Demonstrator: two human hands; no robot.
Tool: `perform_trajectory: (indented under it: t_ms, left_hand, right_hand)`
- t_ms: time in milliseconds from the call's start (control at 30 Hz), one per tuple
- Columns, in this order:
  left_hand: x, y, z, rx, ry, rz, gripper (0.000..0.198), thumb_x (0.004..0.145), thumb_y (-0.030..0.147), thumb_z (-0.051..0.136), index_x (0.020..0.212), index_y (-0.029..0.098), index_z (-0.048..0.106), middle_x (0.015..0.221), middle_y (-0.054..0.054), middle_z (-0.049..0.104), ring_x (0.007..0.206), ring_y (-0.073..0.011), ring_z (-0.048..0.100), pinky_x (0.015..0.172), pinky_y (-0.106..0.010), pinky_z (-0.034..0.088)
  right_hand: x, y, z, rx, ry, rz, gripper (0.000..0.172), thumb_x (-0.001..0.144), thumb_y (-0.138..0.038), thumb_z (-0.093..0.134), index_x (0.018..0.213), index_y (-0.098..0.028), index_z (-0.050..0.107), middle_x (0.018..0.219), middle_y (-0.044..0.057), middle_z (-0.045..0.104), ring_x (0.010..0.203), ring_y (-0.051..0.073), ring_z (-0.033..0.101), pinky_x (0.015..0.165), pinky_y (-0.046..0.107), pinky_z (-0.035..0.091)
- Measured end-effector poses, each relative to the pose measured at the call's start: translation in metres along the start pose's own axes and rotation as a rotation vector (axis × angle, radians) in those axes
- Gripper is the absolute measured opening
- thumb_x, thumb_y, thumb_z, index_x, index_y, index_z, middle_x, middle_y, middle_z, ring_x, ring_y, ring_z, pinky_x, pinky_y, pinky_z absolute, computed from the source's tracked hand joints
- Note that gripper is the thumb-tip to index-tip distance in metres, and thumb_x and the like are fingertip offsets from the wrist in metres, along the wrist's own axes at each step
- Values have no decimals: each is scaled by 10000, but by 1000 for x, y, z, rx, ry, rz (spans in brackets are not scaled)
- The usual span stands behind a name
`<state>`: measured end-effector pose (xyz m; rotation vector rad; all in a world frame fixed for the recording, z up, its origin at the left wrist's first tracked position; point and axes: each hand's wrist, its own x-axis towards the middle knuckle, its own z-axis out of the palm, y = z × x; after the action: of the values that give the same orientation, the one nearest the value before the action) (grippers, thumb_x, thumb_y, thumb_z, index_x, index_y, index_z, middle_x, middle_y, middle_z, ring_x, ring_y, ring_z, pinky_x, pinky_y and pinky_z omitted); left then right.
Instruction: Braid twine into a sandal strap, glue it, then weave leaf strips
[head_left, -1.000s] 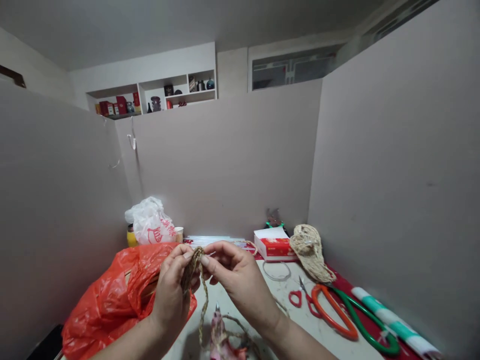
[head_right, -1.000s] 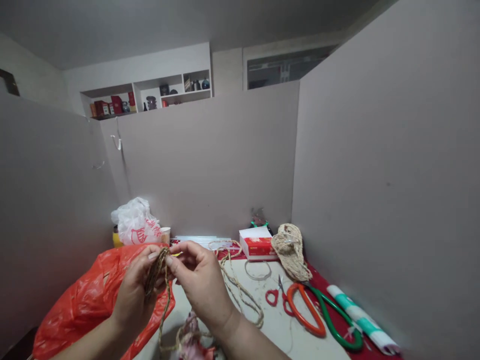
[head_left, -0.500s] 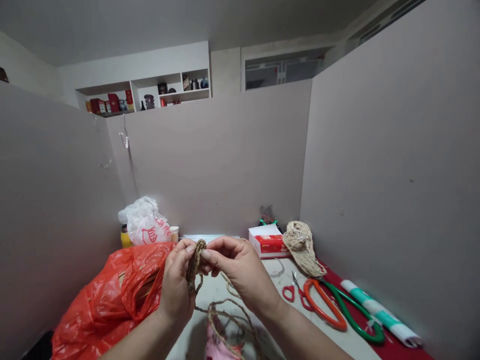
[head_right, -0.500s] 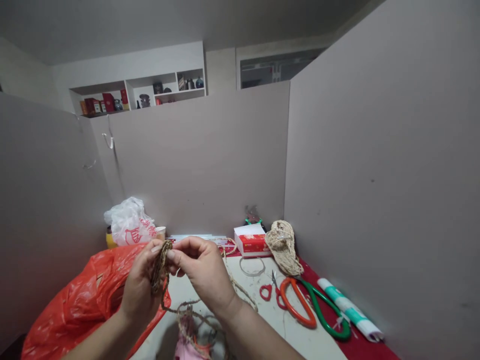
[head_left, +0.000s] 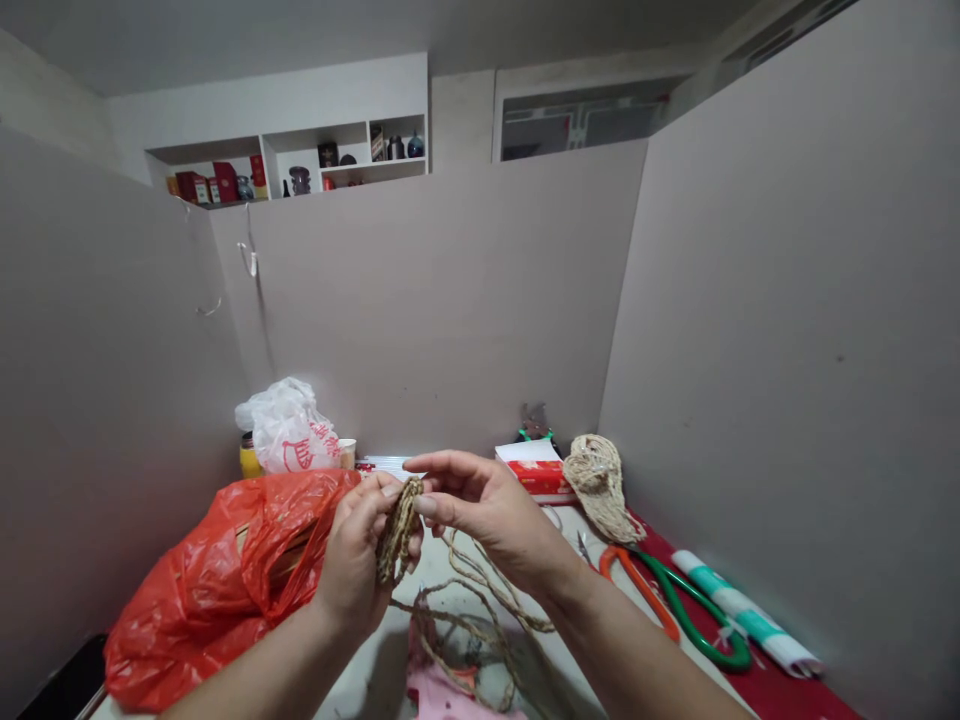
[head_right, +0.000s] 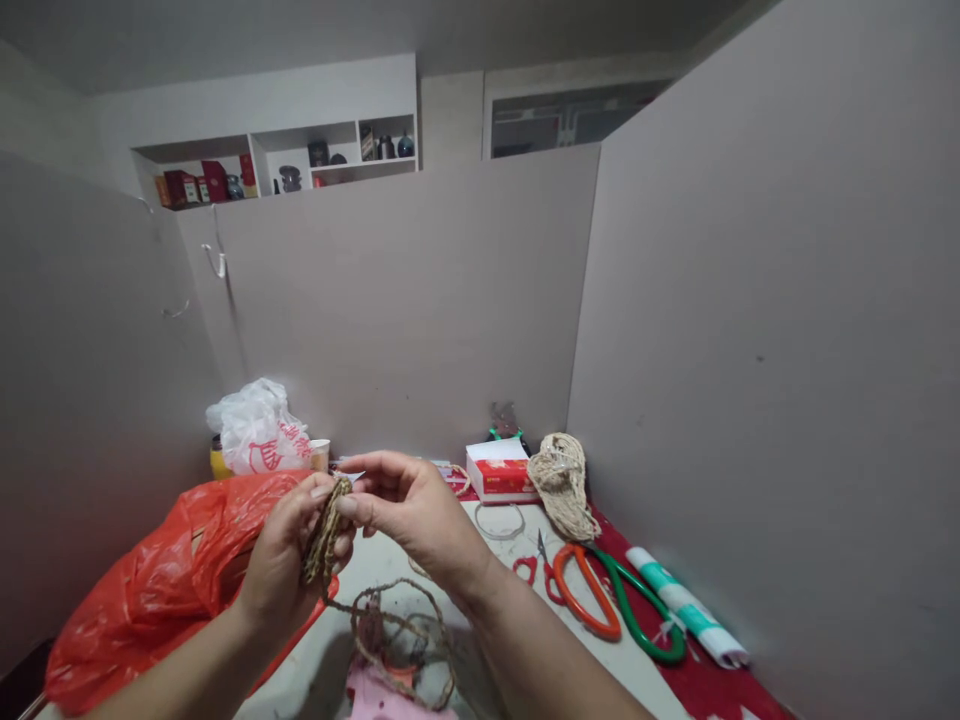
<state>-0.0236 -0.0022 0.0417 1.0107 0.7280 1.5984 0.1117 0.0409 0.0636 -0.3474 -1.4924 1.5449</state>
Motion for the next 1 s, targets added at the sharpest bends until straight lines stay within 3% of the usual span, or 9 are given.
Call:
perform_trajectory:
  t_ms: [167,300,433,567,800,1000]
  left_hand:
    - [-3,0,2,-2,-31,-11,166,822,291,568,738,157,516,598,3,603,399,-62,459,391,-168,324]
    - [-3,6,0,36,-135,-29,195,830,310,563,728,147,530,576,2,575,433,-84,505,420,-185,372]
    - [-3,13,-2,135,-259,-38,205,840,337,586,806,136,570,658,-26,617,539,-111,570,536,-228,454]
    - [-3,13,-2,265,-294,-24,192,848,327,606,859,138,573,685,-29,643,515,-89,561,522,-206,427]
    - [-6,7,1,192,-284,-85,221,916,359,480,851,156,542,533,12,577,357,-32,364,379,-153,238]
    - [-7,6,3,145,-311,-83,227,876,389,556,833,167,543,466,105,308,391,-25,164,372,-149,132]
  right_hand:
    - [2,3,-4,5,-83,-15,234,651,-234,813,870,-181,750,699,6,679,586,77,550,560,207,436]
    - [1,1,-8,15,-99,-44,194,649,-211,816,829,-185,749,665,0,680,556,76,548,539,206,430]
    - [0,-2,-11,9,-74,-95,151,668,-216,807,800,-186,740,637,-4,682,547,79,569,531,201,434]
    - [1,-3,-15,-5,-2,-142,175,630,-224,832,775,-187,741,673,2,690,566,86,570,522,201,448]
    - [0,-2,-17,-20,16,-177,150,634,-226,830,742,-183,735,636,-10,671,561,78,580,526,186,464]
    - [2,3,-19,8,2,-183,147,648,-209,822,761,-186,732,657,-9,678,567,79,588,539,188,475]
